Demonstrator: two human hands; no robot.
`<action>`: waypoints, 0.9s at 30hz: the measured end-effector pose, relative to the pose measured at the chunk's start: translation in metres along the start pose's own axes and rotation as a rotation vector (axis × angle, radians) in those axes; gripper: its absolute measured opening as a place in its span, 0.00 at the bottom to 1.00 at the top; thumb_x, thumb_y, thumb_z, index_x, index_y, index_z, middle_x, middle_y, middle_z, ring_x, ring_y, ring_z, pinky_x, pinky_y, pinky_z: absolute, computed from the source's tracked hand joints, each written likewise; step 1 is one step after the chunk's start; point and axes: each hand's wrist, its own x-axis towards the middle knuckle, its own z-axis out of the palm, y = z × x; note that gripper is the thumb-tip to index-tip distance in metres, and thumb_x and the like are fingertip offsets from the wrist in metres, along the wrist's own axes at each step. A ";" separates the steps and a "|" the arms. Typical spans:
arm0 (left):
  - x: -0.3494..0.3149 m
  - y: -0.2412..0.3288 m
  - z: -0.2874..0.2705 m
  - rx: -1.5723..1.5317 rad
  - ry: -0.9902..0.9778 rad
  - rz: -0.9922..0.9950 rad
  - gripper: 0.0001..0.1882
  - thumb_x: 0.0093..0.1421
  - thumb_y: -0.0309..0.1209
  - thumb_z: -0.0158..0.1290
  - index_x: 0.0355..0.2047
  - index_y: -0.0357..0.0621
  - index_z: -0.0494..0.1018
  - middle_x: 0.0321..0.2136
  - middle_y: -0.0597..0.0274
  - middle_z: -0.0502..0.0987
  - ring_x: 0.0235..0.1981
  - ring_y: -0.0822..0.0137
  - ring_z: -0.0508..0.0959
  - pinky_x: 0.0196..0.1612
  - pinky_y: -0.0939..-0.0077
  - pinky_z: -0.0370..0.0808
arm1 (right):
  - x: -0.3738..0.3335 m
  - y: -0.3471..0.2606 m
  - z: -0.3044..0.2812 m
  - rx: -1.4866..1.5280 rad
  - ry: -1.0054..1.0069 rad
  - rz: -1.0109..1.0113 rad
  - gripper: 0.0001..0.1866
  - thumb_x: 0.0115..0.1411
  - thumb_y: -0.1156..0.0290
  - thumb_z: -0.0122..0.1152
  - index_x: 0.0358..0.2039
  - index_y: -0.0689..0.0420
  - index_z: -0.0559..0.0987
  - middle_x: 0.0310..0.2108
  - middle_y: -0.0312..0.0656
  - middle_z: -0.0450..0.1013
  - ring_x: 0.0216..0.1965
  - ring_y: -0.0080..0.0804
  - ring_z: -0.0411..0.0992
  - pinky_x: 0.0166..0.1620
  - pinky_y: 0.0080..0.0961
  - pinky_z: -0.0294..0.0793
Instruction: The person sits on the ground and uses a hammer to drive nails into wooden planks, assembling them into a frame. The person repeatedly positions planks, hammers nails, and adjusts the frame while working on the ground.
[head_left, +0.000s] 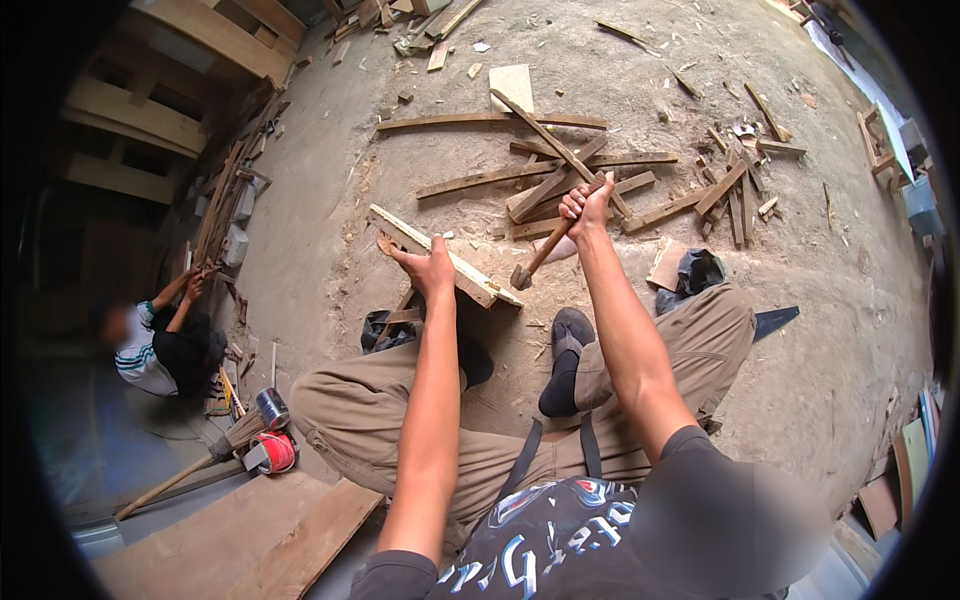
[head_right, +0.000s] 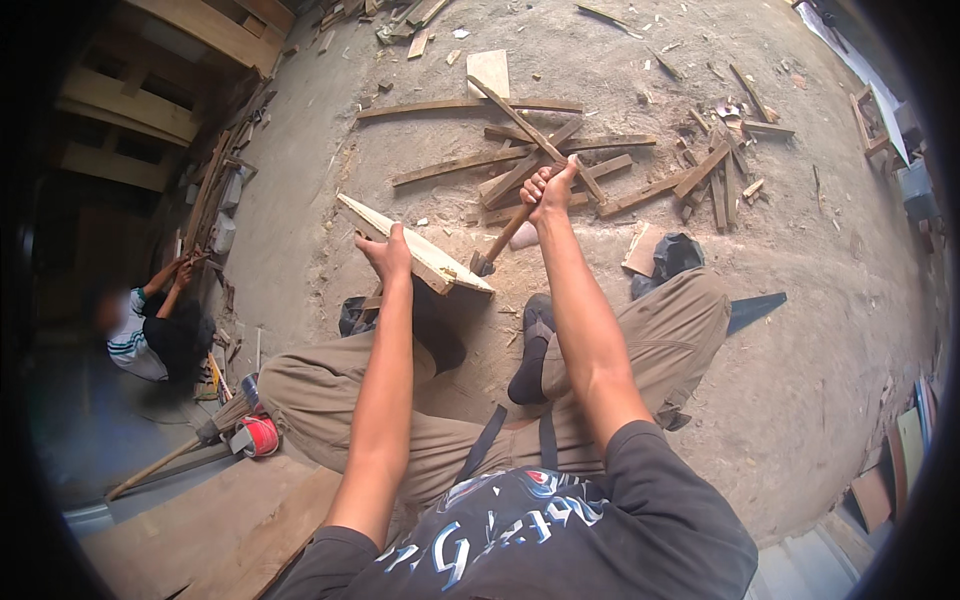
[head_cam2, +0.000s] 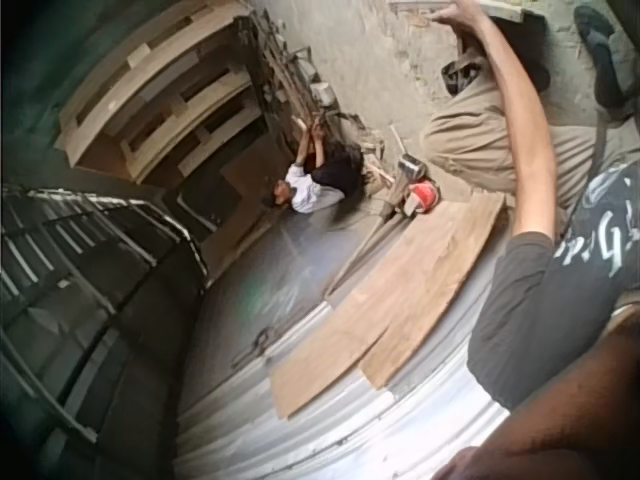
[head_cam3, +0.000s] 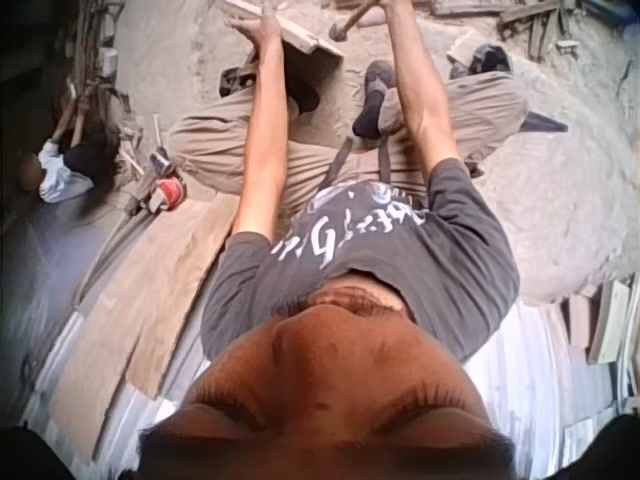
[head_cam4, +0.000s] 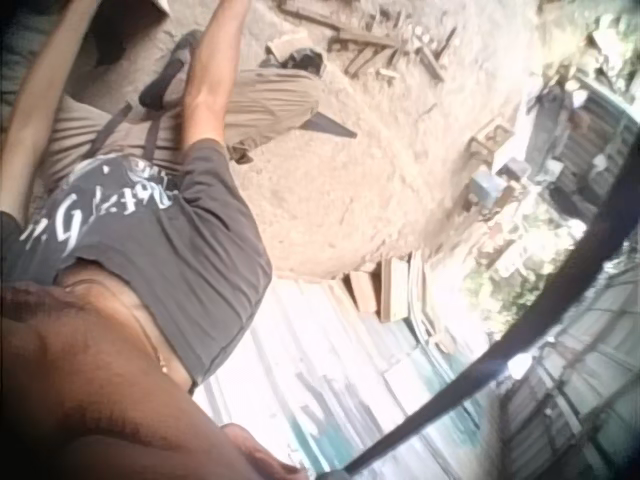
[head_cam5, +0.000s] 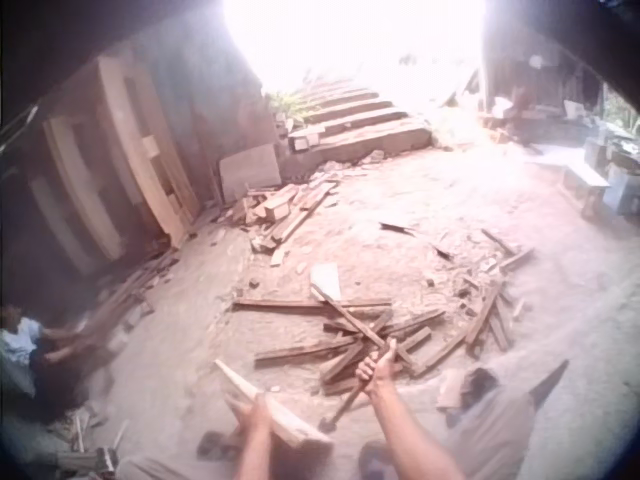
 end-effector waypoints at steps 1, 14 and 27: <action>-0.008 0.009 -0.006 0.078 0.047 0.241 0.41 0.54 0.34 0.58 0.61 0.24 0.51 0.59 0.33 0.58 0.62 0.44 0.61 0.64 0.58 0.58 | -0.003 -0.012 0.001 -0.010 0.013 -0.019 0.35 0.56 0.24 0.40 0.17 0.46 0.59 0.10 0.26 0.50 0.08 0.20 0.48 0.12 0.19 0.47; -0.152 0.078 -0.002 -0.177 -0.897 0.435 0.11 0.59 0.31 0.58 0.39 0.38 0.81 0.32 0.51 0.82 0.29 0.59 0.83 0.34 0.70 0.77 | -0.067 -0.140 0.008 -0.118 -0.089 -0.304 0.36 0.57 0.25 0.38 0.18 0.48 0.59 0.11 0.28 0.50 0.09 0.22 0.50 0.13 0.21 0.50; -0.270 0.127 0.100 -0.086 -1.179 0.573 0.13 0.60 0.38 0.56 0.35 0.40 0.79 0.31 0.47 0.80 0.35 0.48 0.80 0.38 0.58 0.76 | -0.157 -0.256 -0.075 -0.457 0.248 -0.928 0.34 0.64 0.35 0.40 0.18 0.53 0.63 0.11 0.33 0.55 0.10 0.23 0.56 0.14 0.22 0.56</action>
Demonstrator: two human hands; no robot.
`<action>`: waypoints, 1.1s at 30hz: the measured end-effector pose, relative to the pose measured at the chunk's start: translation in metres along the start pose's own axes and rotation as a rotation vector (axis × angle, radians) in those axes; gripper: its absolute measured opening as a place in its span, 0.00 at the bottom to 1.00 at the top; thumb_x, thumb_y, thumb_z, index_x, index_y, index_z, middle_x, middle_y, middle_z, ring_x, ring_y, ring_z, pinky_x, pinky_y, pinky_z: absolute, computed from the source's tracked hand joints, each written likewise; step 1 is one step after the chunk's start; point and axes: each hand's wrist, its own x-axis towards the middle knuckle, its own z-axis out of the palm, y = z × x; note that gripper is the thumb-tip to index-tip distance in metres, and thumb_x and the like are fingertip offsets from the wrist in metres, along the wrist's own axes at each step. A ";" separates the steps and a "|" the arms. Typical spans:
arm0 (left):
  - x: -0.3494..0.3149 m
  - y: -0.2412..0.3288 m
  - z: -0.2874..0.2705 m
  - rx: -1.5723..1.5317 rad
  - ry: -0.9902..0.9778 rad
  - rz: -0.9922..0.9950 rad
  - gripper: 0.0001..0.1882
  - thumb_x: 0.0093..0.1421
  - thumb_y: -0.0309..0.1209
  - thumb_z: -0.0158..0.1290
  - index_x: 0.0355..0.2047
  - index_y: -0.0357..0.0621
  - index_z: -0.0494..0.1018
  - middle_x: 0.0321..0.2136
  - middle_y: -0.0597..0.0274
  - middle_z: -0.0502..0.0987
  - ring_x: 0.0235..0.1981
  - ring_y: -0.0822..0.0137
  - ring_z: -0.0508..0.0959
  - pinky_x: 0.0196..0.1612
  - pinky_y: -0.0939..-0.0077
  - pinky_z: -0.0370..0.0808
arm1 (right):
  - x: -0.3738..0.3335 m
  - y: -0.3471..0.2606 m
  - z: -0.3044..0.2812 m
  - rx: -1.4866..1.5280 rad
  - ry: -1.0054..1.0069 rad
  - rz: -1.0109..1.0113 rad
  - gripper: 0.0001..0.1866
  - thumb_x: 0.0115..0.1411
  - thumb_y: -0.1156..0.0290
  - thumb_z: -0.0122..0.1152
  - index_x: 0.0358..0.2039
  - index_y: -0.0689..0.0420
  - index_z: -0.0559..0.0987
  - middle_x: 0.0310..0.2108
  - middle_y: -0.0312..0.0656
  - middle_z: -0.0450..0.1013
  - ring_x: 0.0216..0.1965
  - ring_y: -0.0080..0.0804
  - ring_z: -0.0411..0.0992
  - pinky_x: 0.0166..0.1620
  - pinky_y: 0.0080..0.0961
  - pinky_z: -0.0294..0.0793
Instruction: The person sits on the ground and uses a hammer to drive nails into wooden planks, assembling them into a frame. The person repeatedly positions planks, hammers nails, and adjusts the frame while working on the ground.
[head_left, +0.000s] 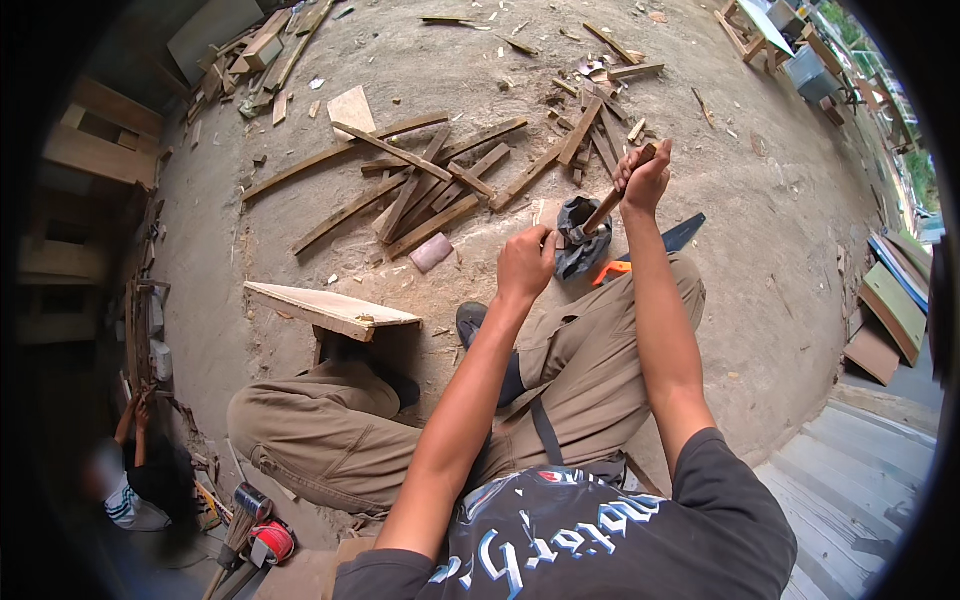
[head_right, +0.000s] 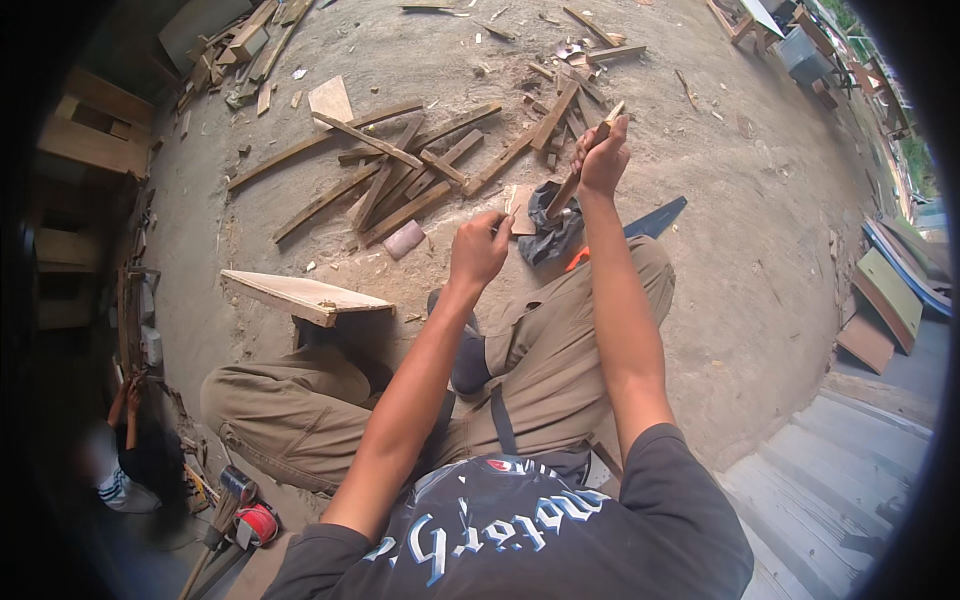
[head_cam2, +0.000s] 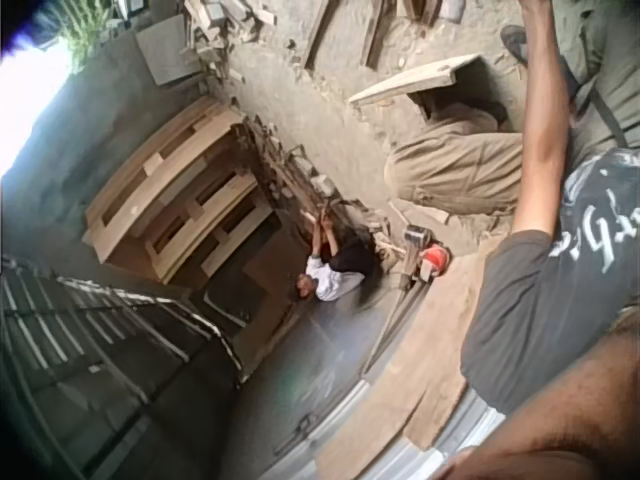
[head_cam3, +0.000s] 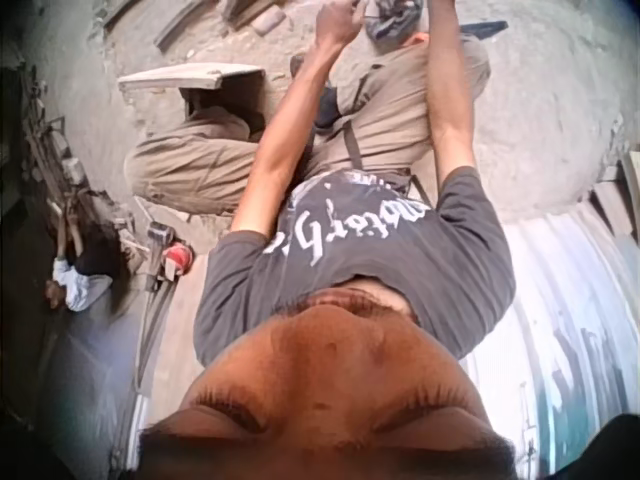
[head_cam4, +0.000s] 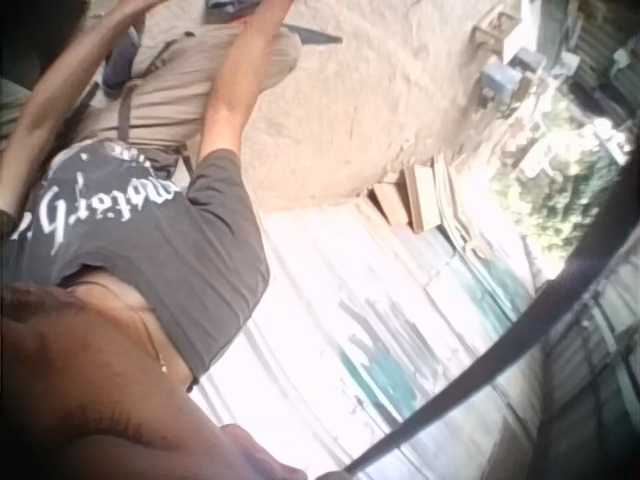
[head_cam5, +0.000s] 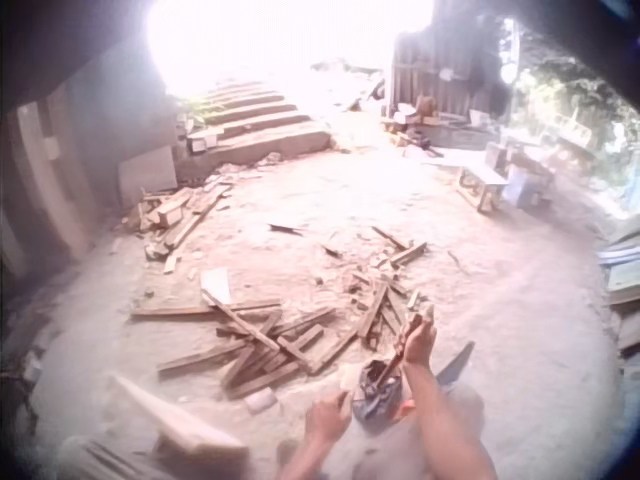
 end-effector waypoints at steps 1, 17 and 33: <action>0.009 0.006 0.014 0.027 -0.025 -0.001 0.13 0.60 0.38 0.56 0.36 0.41 0.79 0.31 0.47 0.80 0.36 0.48 0.80 0.38 0.57 0.76 | 0.006 -0.009 -0.009 -0.002 0.021 -0.037 0.34 0.65 0.36 0.40 0.17 0.54 0.63 0.11 0.33 0.56 0.10 0.23 0.56 0.14 0.22 0.56; -0.044 -0.025 -0.198 -0.470 0.094 -0.135 0.15 0.65 0.35 0.55 0.46 0.38 0.78 0.36 0.60 0.82 0.40 0.73 0.79 0.44 0.78 0.74 | -0.076 0.083 0.032 -0.219 -0.519 -0.188 0.17 0.69 0.57 0.53 0.33 0.59 0.74 0.22 0.29 0.63 0.23 0.13 0.61 0.28 0.13 0.62; -0.132 -0.150 -0.255 -1.028 0.846 -0.513 0.33 0.62 0.52 0.53 0.57 0.39 0.67 0.52 0.56 0.72 0.52 0.63 0.72 0.55 0.60 0.67 | -0.158 0.171 0.074 -1.168 -0.975 -0.147 0.18 0.60 0.57 0.60 0.35 0.62 0.81 0.26 0.57 0.77 0.32 0.55 0.77 0.36 0.43 0.74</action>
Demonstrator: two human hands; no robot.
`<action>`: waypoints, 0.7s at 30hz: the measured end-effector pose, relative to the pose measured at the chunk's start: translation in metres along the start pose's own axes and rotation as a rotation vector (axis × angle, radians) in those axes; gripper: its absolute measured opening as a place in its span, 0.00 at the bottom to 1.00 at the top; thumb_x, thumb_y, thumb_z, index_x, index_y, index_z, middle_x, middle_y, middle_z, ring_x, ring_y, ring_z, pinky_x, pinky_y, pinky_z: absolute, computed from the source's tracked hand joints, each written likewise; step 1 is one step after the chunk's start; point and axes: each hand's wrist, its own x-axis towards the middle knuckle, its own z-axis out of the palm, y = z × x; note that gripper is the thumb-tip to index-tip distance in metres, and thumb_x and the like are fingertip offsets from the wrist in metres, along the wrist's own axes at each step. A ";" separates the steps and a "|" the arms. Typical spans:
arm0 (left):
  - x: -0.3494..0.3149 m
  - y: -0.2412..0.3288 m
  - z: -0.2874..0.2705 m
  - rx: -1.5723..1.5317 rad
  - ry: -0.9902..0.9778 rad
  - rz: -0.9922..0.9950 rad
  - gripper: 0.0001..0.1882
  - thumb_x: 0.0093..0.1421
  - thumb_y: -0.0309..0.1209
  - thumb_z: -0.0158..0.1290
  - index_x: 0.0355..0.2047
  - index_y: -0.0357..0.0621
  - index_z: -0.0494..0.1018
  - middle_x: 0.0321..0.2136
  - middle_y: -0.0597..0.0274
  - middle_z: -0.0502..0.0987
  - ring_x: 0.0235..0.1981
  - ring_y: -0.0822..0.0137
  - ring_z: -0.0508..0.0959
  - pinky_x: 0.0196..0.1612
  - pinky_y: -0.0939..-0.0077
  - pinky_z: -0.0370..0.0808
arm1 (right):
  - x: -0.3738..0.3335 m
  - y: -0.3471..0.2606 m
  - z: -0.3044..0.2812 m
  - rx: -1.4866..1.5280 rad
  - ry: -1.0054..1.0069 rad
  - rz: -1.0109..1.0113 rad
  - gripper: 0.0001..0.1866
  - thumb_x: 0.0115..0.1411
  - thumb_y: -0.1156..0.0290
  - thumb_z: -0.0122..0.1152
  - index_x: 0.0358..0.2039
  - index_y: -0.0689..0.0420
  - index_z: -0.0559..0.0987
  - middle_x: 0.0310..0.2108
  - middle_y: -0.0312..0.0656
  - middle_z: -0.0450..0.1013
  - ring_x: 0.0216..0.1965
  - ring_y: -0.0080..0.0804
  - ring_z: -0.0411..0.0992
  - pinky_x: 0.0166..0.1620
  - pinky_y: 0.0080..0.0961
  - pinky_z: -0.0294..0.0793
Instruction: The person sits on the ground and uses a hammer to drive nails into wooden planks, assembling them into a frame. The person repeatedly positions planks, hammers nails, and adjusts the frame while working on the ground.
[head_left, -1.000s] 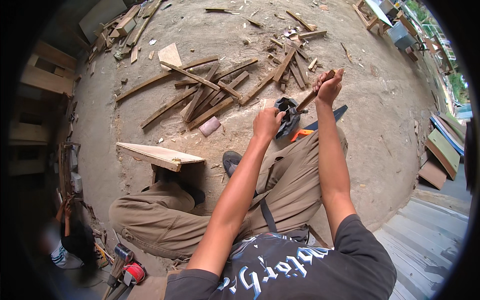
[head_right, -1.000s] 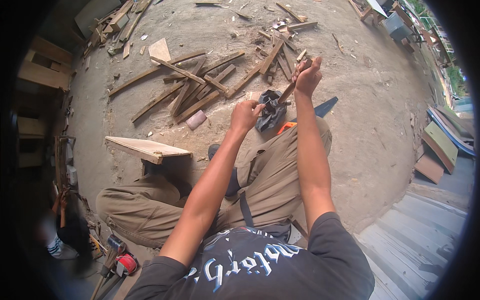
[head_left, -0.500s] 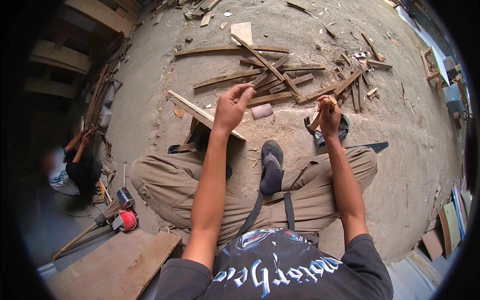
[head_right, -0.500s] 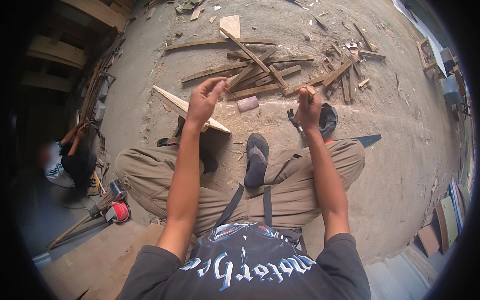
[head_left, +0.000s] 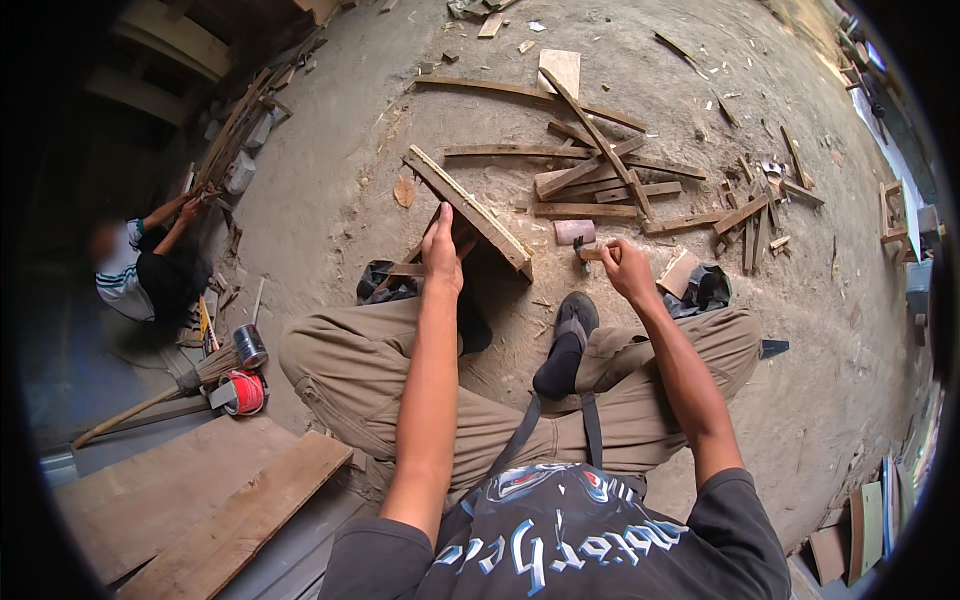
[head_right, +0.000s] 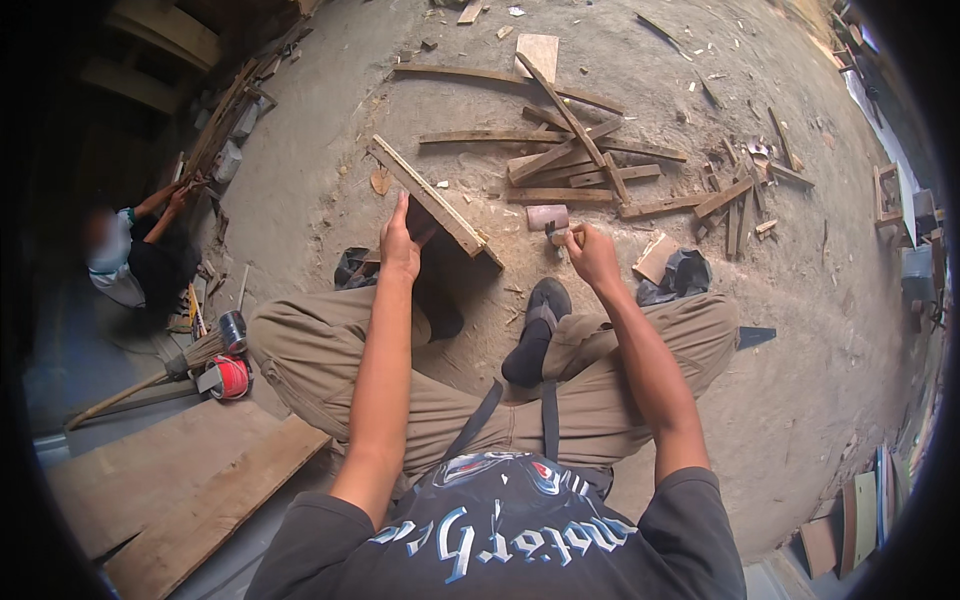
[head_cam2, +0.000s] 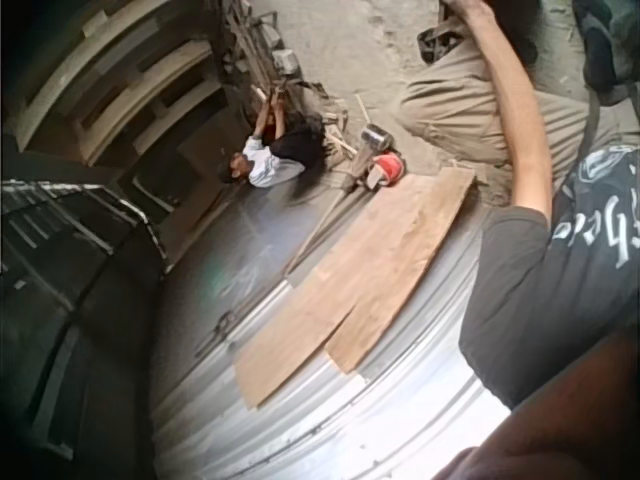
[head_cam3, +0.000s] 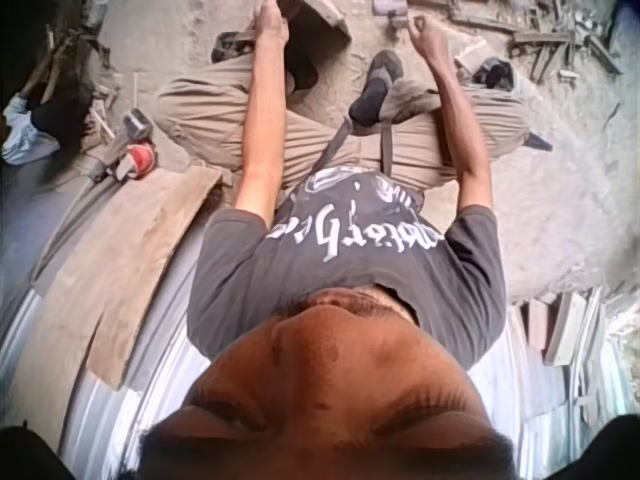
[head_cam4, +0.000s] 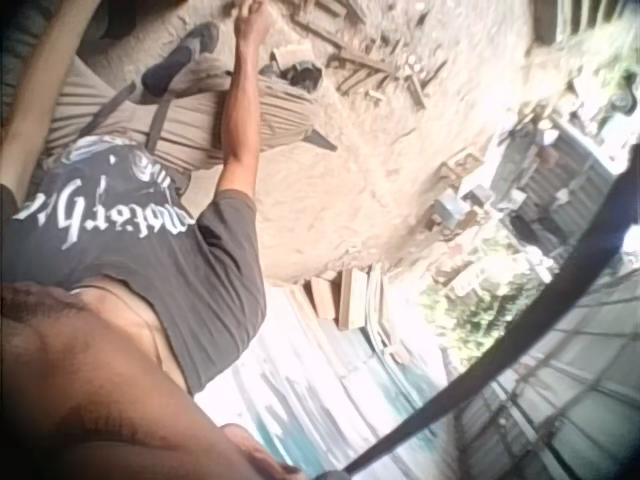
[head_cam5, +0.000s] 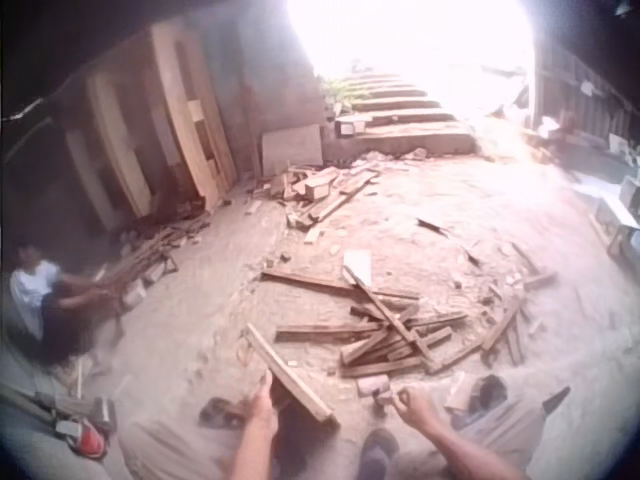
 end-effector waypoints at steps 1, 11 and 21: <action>0.014 -0.005 -0.012 0.088 -0.013 0.095 0.30 0.61 0.49 0.56 0.55 0.39 0.69 0.50 0.56 0.74 0.52 0.65 0.72 0.58 0.64 0.65 | 0.004 -0.005 0.002 -0.083 -0.018 -0.007 0.18 0.59 0.59 0.60 0.35 0.63 0.80 0.26 0.58 0.76 0.33 0.55 0.77 0.37 0.43 0.74; 0.052 0.024 0.044 1.022 0.289 0.782 0.43 0.55 0.45 0.59 0.63 0.33 0.53 0.64 0.34 0.52 0.67 0.42 0.52 0.67 0.53 0.52 | -0.019 0.041 0.006 0.009 -0.571 0.589 0.09 0.54 0.76 0.56 0.26 0.72 0.76 0.20 0.49 0.76 0.22 0.40 0.79 0.22 0.34 0.78; 0.055 0.007 0.048 1.308 0.257 0.811 0.34 0.53 0.37 0.54 0.57 0.29 0.63 0.66 0.37 0.52 0.69 0.40 0.46 0.70 0.52 0.44 | -0.105 -0.030 -0.004 -0.168 -0.534 -0.097 0.18 0.62 0.62 0.58 0.27 0.67 0.74 0.24 0.63 0.74 0.27 0.64 0.73 0.32 0.53 0.72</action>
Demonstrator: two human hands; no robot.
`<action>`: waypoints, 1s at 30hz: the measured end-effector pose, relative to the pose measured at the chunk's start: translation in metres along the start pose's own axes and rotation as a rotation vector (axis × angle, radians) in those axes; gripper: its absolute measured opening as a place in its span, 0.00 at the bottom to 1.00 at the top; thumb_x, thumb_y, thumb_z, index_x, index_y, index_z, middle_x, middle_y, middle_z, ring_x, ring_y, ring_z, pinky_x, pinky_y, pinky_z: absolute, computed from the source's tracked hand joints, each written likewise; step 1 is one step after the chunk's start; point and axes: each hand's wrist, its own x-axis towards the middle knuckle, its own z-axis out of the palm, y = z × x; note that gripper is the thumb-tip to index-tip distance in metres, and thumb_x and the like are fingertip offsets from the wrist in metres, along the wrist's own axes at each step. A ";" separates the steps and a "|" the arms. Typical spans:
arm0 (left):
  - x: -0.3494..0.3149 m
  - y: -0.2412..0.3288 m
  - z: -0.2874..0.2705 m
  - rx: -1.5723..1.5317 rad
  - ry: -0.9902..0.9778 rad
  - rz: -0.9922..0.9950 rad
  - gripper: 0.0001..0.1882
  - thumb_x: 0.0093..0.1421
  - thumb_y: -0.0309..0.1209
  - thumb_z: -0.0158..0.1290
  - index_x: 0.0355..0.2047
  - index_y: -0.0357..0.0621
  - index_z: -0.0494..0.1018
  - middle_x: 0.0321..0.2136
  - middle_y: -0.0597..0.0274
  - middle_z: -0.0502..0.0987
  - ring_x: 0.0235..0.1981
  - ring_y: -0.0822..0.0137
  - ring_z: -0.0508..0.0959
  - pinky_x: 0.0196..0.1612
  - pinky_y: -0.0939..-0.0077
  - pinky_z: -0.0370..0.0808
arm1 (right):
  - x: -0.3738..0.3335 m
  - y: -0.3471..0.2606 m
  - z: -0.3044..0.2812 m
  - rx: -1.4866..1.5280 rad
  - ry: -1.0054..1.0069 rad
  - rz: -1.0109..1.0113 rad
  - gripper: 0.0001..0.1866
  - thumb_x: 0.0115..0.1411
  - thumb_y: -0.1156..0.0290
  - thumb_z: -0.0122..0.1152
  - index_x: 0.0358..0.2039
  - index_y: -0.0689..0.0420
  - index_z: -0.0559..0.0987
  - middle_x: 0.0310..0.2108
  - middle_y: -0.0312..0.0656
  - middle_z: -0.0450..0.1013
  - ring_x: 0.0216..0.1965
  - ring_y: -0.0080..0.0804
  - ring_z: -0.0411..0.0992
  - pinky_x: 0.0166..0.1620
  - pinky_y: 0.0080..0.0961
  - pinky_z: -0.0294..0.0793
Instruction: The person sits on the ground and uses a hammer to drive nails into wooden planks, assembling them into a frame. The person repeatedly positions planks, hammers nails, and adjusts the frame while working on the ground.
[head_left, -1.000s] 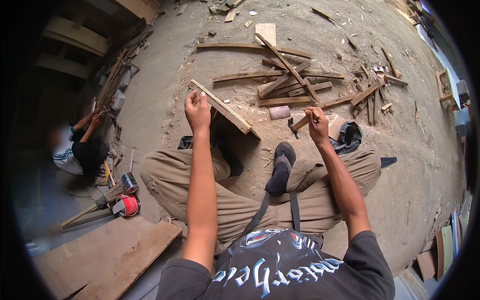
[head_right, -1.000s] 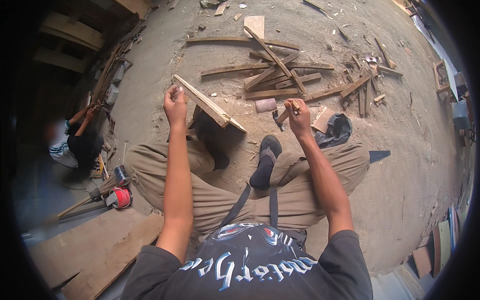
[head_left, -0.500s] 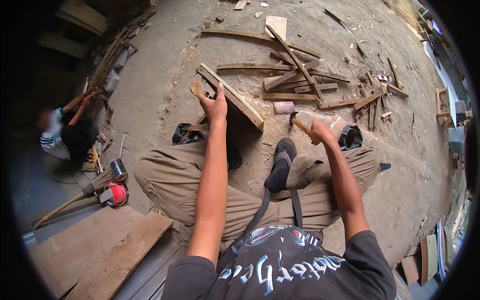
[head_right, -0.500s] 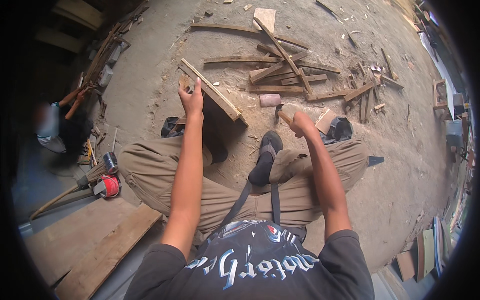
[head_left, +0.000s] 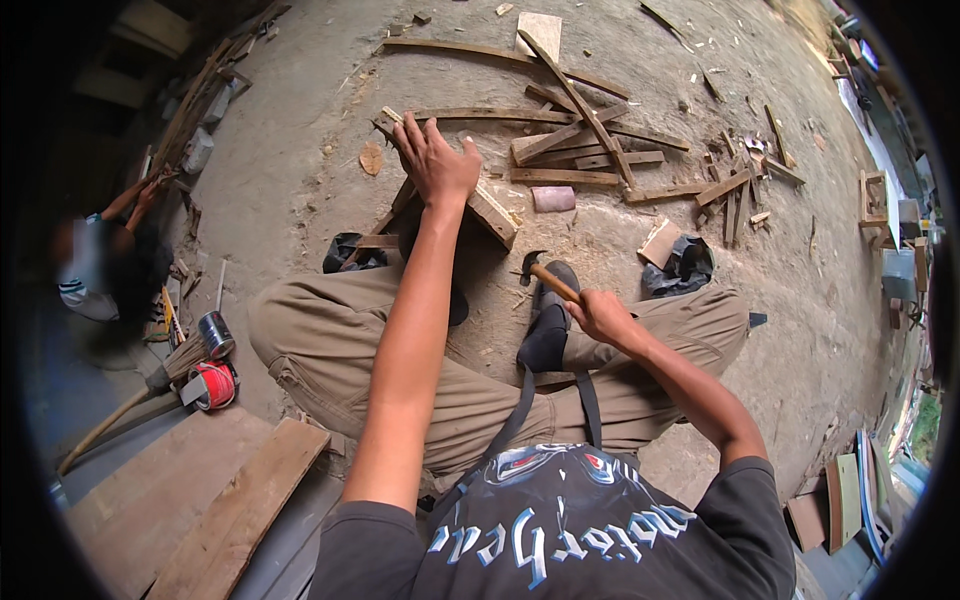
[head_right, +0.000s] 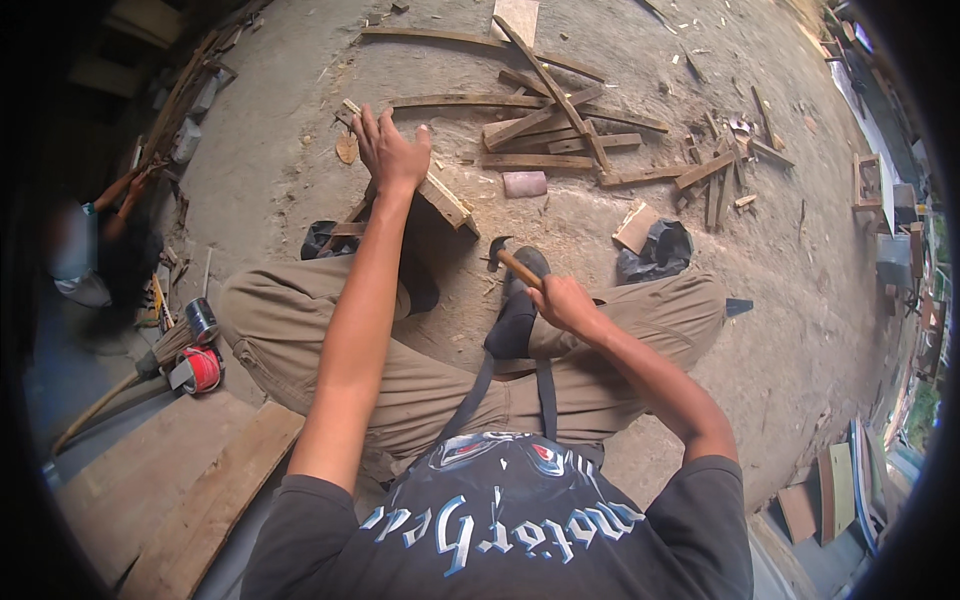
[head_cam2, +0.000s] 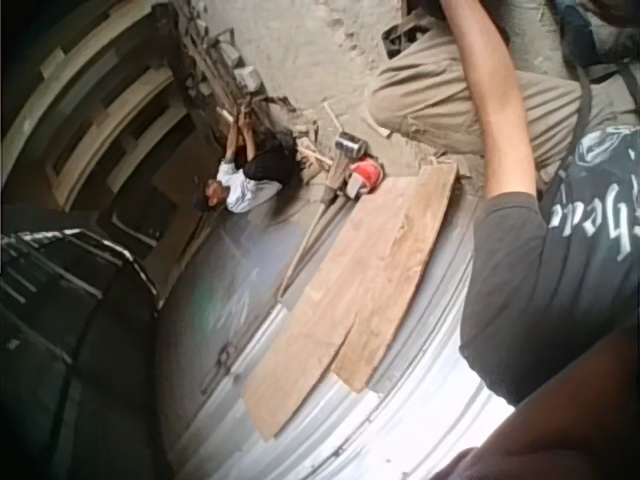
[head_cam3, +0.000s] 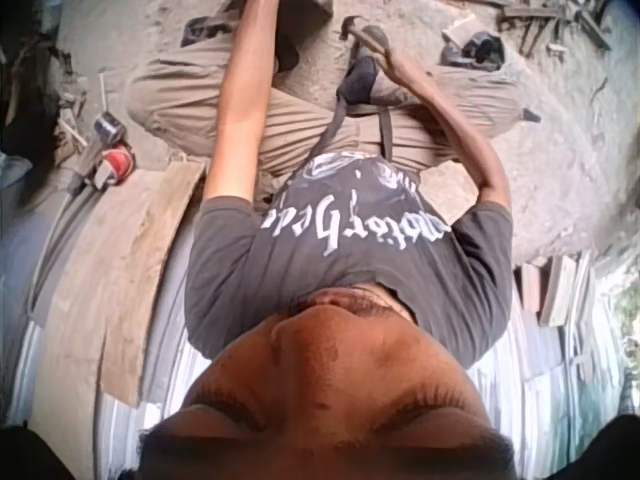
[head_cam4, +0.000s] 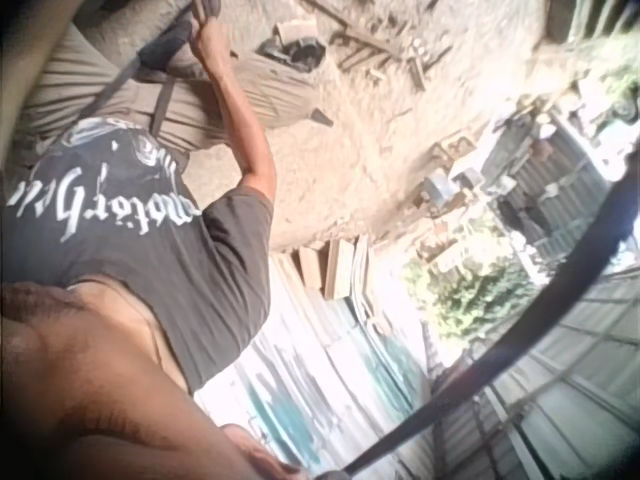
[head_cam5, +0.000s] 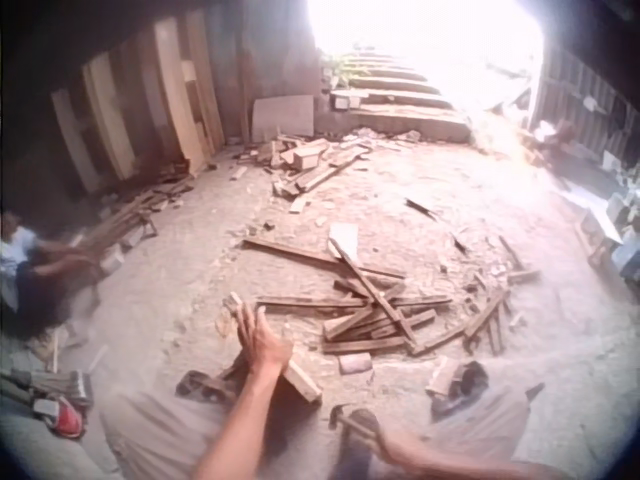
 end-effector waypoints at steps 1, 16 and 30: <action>0.000 0.002 0.000 -0.015 0.008 0.000 0.33 0.53 0.36 0.54 0.57 0.29 0.63 0.66 0.37 0.52 0.69 0.40 0.46 0.70 0.52 0.44 | -0.008 -0.003 0.006 -0.055 -0.041 -0.058 0.15 0.62 0.63 0.56 0.31 0.65 0.74 0.23 0.59 0.74 0.27 0.61 0.74 0.31 0.52 0.72; 0.005 -0.008 0.002 0.013 -0.119 -0.035 0.31 0.51 0.26 0.50 0.58 0.40 0.65 0.68 0.40 0.47 0.70 0.42 0.40 0.71 0.54 0.42 | 0.043 0.003 0.050 -0.398 0.089 -0.252 0.21 0.65 0.52 0.51 0.34 0.61 0.72 0.30 0.51 0.72 0.26 0.49 0.77 0.27 0.42 0.77; 0.005 0.000 0.000 -0.022 -0.124 0.017 0.30 0.55 0.25 0.44 0.59 0.29 0.59 0.67 0.36 0.48 0.70 0.38 0.39 0.71 0.52 0.39 | 0.050 0.007 0.053 -0.342 0.136 -0.082 0.20 0.65 0.53 0.51 0.35 0.60 0.74 0.30 0.50 0.73 0.25 0.49 0.76 0.27 0.42 0.76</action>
